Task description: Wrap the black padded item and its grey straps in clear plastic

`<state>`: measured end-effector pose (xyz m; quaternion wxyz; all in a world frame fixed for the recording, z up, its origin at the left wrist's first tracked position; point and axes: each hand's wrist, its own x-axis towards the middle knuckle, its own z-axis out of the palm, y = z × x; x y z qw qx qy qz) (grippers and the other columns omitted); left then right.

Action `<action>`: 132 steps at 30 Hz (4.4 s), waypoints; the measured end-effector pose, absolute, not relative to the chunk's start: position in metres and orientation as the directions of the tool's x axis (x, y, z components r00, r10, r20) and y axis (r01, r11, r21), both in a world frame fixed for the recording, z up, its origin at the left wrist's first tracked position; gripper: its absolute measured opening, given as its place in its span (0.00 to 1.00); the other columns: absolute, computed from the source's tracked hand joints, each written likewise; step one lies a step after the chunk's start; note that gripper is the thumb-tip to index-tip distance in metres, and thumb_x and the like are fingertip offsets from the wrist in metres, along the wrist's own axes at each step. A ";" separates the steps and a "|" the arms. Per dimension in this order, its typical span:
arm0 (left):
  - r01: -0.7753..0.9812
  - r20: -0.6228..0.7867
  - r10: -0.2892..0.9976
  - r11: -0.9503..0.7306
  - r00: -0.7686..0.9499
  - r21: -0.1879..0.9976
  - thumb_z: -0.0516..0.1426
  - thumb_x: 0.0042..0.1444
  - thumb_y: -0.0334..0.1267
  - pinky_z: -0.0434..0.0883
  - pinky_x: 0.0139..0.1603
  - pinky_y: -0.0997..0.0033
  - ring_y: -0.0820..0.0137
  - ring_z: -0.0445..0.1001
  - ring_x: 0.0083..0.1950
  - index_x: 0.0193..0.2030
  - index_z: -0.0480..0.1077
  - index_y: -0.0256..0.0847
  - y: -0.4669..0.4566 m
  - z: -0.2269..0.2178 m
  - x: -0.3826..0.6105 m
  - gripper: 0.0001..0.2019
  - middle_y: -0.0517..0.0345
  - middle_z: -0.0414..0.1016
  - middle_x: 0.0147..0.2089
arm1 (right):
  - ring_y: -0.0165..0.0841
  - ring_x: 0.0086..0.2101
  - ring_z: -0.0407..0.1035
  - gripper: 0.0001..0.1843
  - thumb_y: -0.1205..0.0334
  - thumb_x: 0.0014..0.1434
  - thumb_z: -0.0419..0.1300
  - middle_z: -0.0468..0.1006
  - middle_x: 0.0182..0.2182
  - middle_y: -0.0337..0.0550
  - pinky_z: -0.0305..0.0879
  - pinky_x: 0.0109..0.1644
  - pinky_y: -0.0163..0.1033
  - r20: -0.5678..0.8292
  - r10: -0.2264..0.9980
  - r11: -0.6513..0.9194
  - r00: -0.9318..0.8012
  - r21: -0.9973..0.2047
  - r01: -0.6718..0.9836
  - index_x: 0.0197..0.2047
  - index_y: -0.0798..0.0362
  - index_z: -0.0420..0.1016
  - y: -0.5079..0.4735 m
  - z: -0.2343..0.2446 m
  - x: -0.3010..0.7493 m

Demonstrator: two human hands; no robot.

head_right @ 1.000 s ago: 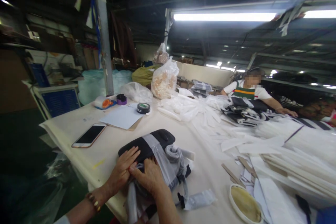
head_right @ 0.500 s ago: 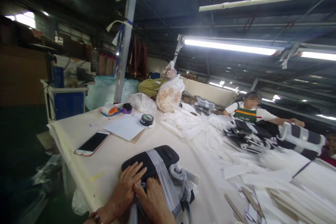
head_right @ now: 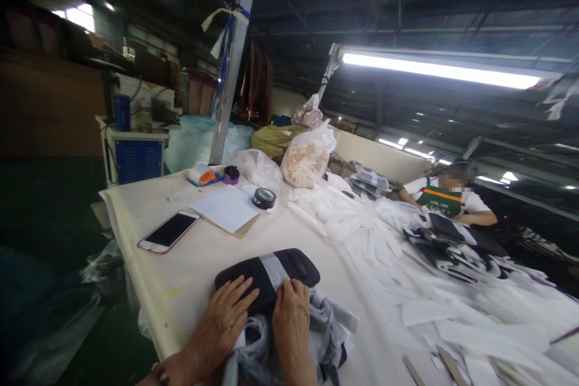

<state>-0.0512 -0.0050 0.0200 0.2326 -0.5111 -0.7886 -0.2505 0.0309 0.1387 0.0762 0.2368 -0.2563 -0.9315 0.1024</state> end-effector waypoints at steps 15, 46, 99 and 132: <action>0.923 0.622 0.694 0.359 -0.364 0.139 0.47 0.56 0.30 0.67 0.54 0.52 0.60 0.64 0.59 0.56 0.64 0.44 0.005 0.023 -0.053 0.21 0.53 0.68 0.58 | 0.45 0.44 0.68 0.17 0.73 0.57 0.48 0.74 0.41 0.60 0.64 0.50 0.47 0.381 0.577 0.807 -0.723 -0.401 0.433 0.43 0.66 0.75 0.128 0.068 0.026; 0.943 0.723 0.630 0.321 -0.285 0.092 0.46 0.56 0.30 0.70 0.50 0.55 0.60 0.66 0.57 0.60 0.59 0.44 0.001 0.017 -0.061 0.24 0.54 0.69 0.56 | 0.39 0.41 0.71 0.19 0.72 0.50 0.51 0.79 0.39 0.47 0.64 0.47 0.40 0.248 0.599 0.763 -0.762 -0.463 0.450 0.45 0.56 0.75 0.176 0.070 -0.021; 0.957 0.637 0.715 0.197 -0.289 0.213 0.43 0.60 0.36 0.68 0.53 0.51 0.59 0.65 0.58 0.55 0.67 0.48 0.012 0.012 -0.095 0.20 0.53 0.70 0.55 | 0.45 0.52 0.65 0.26 0.58 0.55 0.47 0.72 0.51 0.59 0.61 0.56 0.52 0.341 0.754 0.643 -0.561 -0.554 0.528 0.52 0.64 0.70 0.217 0.078 0.130; -0.154 -0.113 0.493 -0.043 -0.863 0.987 0.58 0.40 0.53 0.65 0.57 0.62 0.54 0.66 0.58 0.55 0.58 0.32 -0.006 0.024 -0.009 0.38 0.39 0.63 0.59 | 0.45 0.47 0.63 0.20 0.58 0.61 0.52 0.72 0.46 0.54 0.57 0.49 0.50 0.796 0.345 0.901 -0.498 -0.132 0.413 0.54 0.57 0.64 0.135 0.053 0.141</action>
